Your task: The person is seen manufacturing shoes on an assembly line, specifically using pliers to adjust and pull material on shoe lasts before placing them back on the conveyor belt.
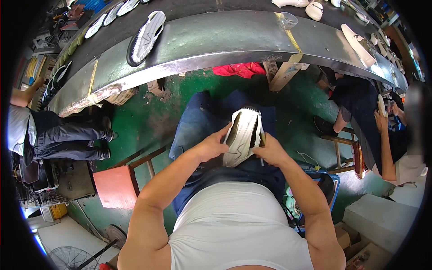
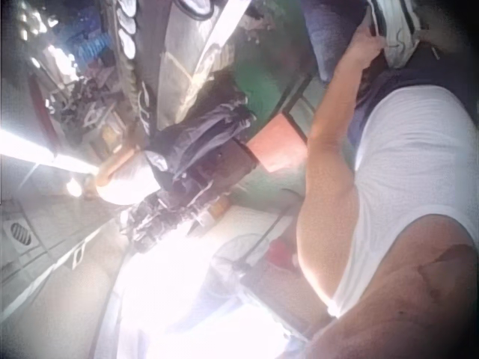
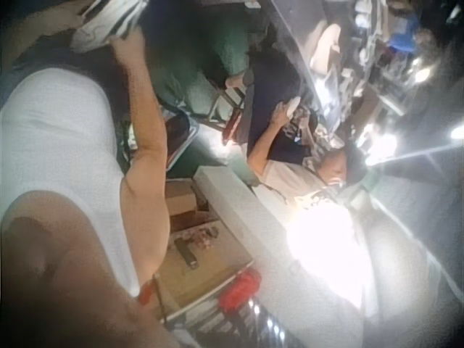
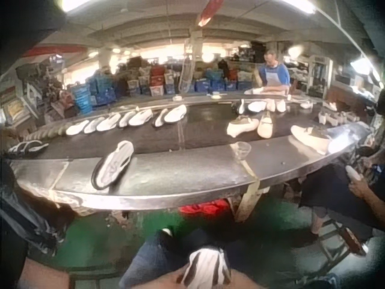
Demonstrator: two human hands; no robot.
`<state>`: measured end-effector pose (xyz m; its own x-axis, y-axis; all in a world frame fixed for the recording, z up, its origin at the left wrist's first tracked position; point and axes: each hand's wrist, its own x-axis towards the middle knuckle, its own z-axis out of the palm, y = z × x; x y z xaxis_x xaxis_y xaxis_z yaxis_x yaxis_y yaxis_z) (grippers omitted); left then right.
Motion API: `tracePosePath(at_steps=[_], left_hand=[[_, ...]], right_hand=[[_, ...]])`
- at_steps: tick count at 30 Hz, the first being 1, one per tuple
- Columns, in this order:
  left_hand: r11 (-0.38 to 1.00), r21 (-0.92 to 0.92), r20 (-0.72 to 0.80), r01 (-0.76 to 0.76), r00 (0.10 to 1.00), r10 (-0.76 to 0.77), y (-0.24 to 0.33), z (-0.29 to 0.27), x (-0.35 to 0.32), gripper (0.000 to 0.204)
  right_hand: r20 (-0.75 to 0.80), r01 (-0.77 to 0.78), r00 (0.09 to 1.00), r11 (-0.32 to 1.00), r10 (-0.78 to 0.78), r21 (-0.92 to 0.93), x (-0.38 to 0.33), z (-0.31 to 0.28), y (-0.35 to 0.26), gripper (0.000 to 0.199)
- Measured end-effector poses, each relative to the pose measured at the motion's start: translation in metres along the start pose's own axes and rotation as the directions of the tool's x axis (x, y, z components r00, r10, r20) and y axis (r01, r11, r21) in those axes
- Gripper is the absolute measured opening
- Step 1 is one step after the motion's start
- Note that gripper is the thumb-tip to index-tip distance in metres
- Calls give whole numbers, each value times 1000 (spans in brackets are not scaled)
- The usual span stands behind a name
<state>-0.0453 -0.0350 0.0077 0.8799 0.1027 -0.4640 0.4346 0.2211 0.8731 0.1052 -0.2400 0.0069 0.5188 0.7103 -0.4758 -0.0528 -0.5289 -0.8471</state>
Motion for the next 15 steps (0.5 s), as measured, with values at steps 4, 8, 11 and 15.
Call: tracePosePath(at_steps=[4,8,11,15], left_hand=[[980,198,-47,0,999,10,-25,11,-10,98],[955,295,-133,36,991,4,-36,20,-14,99],[957,289,-127,-30,989,69,-52,23,-7,99],[989,115,-110,-91,988,104,-66,21,-6,97]], right_hand=[[11,-60,998,980,63,-192,-37,-29,-13,28],[267,192,962,823,-52,-535,-70,-45,-51,26],[246,546,820,578,-516,-607,-60,-33,-33,27],[317,497,840,391,-440,-775,-40,-22,-64,24]])
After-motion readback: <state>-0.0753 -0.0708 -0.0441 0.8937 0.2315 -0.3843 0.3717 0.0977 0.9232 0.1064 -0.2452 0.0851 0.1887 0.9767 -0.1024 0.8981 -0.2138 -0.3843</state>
